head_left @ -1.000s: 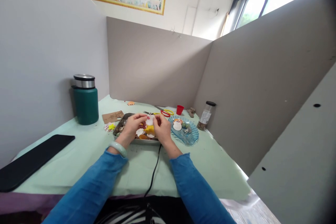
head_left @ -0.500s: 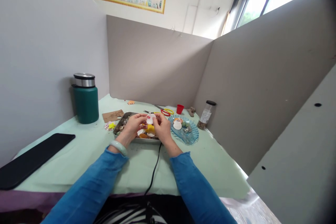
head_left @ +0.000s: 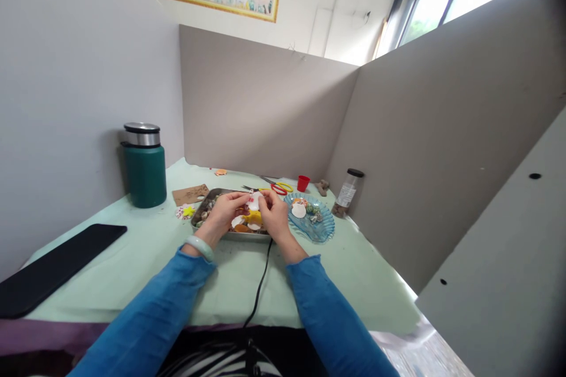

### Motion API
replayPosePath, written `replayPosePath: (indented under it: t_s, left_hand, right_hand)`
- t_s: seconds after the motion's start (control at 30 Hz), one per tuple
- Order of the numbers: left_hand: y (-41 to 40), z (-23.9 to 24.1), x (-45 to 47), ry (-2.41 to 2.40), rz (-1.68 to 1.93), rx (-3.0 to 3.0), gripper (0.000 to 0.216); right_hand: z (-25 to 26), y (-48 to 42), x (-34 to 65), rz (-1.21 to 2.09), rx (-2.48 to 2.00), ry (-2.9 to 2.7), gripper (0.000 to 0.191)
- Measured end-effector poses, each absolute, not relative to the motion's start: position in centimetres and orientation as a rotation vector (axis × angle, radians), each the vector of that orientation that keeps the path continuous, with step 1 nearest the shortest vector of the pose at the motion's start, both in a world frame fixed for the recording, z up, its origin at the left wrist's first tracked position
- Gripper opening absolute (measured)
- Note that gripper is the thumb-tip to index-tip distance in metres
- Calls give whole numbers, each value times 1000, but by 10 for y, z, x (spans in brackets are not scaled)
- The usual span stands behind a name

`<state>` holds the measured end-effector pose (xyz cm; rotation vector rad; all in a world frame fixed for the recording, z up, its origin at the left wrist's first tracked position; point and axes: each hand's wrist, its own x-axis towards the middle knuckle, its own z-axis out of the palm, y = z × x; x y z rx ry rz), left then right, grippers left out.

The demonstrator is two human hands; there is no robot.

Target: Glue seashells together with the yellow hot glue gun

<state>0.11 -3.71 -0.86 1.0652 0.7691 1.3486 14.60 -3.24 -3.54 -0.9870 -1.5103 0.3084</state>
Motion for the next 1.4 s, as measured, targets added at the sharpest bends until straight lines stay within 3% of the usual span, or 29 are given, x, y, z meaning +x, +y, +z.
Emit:
replayPosePath:
  t_s: [0.7,1.4]
  left_hand:
    - [-39,-10,5,831,1360,1255,48]
    - [-38,-10,5,907,1569,1371,40]
  right_hand:
    - [-36,-31,146,268,-993,-1528,24]
    - [-33,-37,146,228,-1018,-1674,26]
